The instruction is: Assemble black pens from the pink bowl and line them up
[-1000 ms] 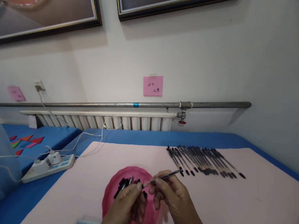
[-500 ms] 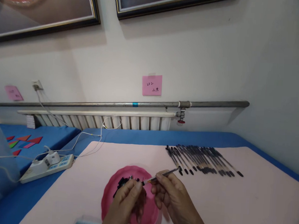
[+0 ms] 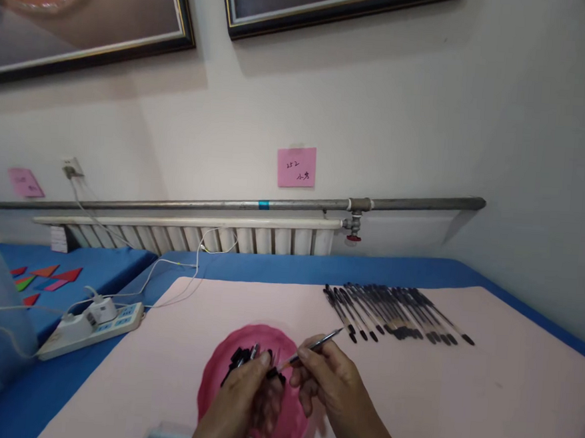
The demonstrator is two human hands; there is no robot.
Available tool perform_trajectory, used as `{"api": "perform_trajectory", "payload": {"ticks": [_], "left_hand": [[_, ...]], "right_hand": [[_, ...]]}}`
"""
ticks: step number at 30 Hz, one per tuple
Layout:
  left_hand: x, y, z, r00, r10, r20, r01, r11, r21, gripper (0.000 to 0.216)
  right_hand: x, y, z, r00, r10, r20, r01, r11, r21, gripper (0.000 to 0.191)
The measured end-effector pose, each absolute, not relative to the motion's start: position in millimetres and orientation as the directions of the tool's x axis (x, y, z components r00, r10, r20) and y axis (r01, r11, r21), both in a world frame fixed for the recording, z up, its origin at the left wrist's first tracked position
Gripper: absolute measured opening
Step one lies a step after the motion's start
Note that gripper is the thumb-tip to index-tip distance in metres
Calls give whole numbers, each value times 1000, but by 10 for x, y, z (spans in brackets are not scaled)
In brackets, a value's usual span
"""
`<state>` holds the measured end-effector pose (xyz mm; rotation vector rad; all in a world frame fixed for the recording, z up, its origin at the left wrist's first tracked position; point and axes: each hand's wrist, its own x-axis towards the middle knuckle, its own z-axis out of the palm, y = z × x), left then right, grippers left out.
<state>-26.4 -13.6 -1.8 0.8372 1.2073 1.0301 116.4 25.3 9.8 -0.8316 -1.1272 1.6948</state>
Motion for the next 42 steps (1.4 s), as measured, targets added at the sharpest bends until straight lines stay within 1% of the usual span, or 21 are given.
{"api": "perform_trajectory", "payload": {"ticks": [2,5,9,11,13,15,17,18,21,25,30,34,40,42], "left_hand": [[-255,-136,-31,77,942,-326,-182,335,925,47],[-226,-147,-43,72,962,-262,-181,271,946,43],[-201,-164,-16,-13,986,-165,-52,164,985,39],[-234,-164,7,-50,988,-145,8,146,989,36],[-311,-158,31,-140,981,-136,49,144,988,35],[-418,-152,50,-280,954,-109,102,142,985,34],[-524,-148,60,-390,918,-70,186,154,970,32],[-567,-147,60,-417,907,-55,235,166,958,30],[-645,-137,37,-402,914,-46,381,213,900,25],[-702,-107,-13,-350,935,-66,554,263,790,19],[-760,-85,-61,-360,931,-53,692,305,654,15],[-736,-80,-93,-314,946,-83,758,302,578,15],[-745,-94,-86,-315,943,-106,765,318,560,18],[-748,-137,-53,-281,951,-126,773,302,557,20]], "right_hand": [[1160,253,93,-364,930,-45,-310,-166,-936,24],[1155,257,68,-370,927,-57,-327,-188,-926,24],[1153,269,52,-378,922,-83,-351,-225,-909,24],[1164,271,77,-354,932,-78,-321,-199,-926,23],[1189,271,121,-294,955,-49,-266,-131,-955,21],[1225,277,163,-232,973,-13,-222,-66,-973,19],[1265,295,183,-208,978,-4,-207,-48,-977,16],[1284,310,181,-210,978,-11,-200,-54,-978,15],[1330,380,125,-224,974,-27,-130,-57,-990,16],[1373,485,21,-226,974,-8,-14,-11,-1000,23],[1390,525,-24,-242,970,-16,-3,-17,-1000,23],[1385,514,-25,-255,967,-23,4,-23,-1000,23],[1386,522,-36,-258,966,-24,1,-25,-1000,23],[1388,520,-39,-268,963,-26,-3,-28,-1000,24]]}}
